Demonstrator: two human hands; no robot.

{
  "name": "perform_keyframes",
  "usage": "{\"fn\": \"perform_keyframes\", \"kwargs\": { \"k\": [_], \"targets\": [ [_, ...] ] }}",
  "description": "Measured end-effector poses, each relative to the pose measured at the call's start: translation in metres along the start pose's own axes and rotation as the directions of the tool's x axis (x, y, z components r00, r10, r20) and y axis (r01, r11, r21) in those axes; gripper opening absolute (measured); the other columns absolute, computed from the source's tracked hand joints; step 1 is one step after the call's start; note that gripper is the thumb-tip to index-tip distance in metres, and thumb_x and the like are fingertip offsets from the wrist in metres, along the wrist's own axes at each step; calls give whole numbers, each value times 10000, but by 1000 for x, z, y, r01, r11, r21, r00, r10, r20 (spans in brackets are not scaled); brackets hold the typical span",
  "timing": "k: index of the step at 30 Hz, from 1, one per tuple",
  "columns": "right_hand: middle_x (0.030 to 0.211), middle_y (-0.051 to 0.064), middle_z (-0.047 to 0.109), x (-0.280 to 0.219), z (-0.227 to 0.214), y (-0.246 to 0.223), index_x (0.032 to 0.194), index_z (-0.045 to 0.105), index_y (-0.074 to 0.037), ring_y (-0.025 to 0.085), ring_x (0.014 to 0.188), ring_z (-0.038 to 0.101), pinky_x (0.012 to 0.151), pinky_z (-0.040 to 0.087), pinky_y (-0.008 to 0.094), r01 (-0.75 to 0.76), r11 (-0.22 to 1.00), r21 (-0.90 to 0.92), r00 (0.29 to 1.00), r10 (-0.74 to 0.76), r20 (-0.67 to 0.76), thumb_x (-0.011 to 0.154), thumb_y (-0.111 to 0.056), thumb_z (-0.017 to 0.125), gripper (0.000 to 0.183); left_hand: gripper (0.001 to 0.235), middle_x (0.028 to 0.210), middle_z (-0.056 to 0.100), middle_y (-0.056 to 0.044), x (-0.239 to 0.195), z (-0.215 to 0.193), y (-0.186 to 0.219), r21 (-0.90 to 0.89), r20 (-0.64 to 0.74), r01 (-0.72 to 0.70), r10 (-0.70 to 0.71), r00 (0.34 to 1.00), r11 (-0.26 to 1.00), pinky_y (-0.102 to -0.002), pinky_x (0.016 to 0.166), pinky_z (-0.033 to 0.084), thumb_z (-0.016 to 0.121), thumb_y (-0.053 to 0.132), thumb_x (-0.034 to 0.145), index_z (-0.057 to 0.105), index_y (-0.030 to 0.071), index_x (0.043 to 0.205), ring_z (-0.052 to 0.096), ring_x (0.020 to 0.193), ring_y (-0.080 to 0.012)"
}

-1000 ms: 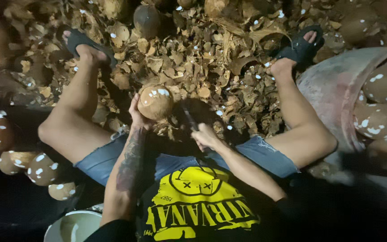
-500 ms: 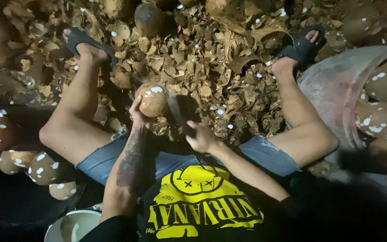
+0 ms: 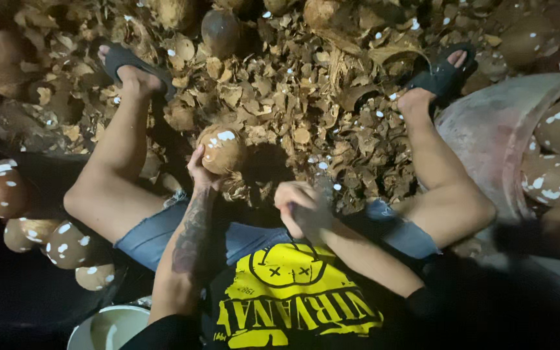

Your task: The person sits on the ground surrounded by coconut husks and uses a large knife to peel the outer shell off a coconut. They rotate the coconut in their hands to remove the husk in strips, then place the peeled coconut into a nearby container.

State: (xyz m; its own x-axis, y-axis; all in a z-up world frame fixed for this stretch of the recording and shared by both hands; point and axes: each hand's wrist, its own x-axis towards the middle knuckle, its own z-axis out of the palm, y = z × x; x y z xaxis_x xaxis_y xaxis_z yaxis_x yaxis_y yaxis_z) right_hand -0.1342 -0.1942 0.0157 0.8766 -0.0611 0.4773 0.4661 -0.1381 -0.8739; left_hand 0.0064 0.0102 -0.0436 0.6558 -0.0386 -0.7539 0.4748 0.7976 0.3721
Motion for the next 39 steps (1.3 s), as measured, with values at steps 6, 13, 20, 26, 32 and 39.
{"fn": "perform_keyframes", "kwargs": {
  "k": [6, 13, 20, 26, 32, 39],
  "targets": [
    [443, 219, 584, -13, -1, 37, 606, 645, 45, 355, 403, 652, 427, 527, 517, -890, 185, -417, 116, 976, 184, 784, -240, 603, 339, 525, 1114, 790, -140, -7, -3, 7, -94, 29, -47, 50, 998, 994, -524, 882, 664, 781, 431, 751, 771, 92, 1151, 777, 978, -322],
    [607, 181, 626, -16, -16, 35, 750, 631, -17, 290, 559, 639, 537, 442, 348, -608, 732, -307, 668, 681, 301, 785, -183, 670, 174, 613, 1228, 759, -184, 1, -4, 11, -157, 80, 108, -97, 992, 982, -612, 1003, 606, 758, 521, 812, 755, 80, 1238, 745, 1095, -408],
    [544, 124, 423, 25, 10, 1, 779, 397, -109, 356, 437, 551, 442, 462, 477, 38, 935, -353, 928, 98, 359, 853, -147, 623, 240, 545, 1202, 772, -167, 3, -5, 9, -111, 38, 70, -66, 997, 991, -592, 980, 612, 786, 426, 765, 750, 95, 1197, 756, 1072, -386],
    [417, 112, 600, -21, 0, 31, 569, 651, -49, 280, 413, 674, 478, 510, 415, -843, 219, -492, 177, 975, 131, 758, -262, 638, 285, 478, 1237, 765, -161, -63, 35, 14, -272, 89, 19, 5, 996, 962, -546, 1021, 626, 618, 474, 1002, 729, 76, 1241, 748, 1141, -347],
    [570, 121, 585, 31, -11, -19, 671, 630, -51, 264, 518, 565, 543, 461, 334, -441, 881, -172, 869, 467, 162, 739, -129, 648, 105, 678, 1247, 747, -205, -2, 2, 18, -70, 104, 90, -83, 991, 993, -663, 1009, 595, 676, 686, 822, 758, 145, 1223, 732, 1138, -442],
    [584, 320, 573, 9, 7, -2, 802, 592, 42, 536, 601, 629, 556, 492, 608, -197, 922, -335, 920, 292, 262, 802, -80, 630, 128, 652, 1288, 751, -156, 8, -7, 8, -34, 64, 76, -74, 995, 997, -622, 1029, 582, 733, 659, 807, 764, 181, 1250, 734, 1161, -396]
  ]
}}
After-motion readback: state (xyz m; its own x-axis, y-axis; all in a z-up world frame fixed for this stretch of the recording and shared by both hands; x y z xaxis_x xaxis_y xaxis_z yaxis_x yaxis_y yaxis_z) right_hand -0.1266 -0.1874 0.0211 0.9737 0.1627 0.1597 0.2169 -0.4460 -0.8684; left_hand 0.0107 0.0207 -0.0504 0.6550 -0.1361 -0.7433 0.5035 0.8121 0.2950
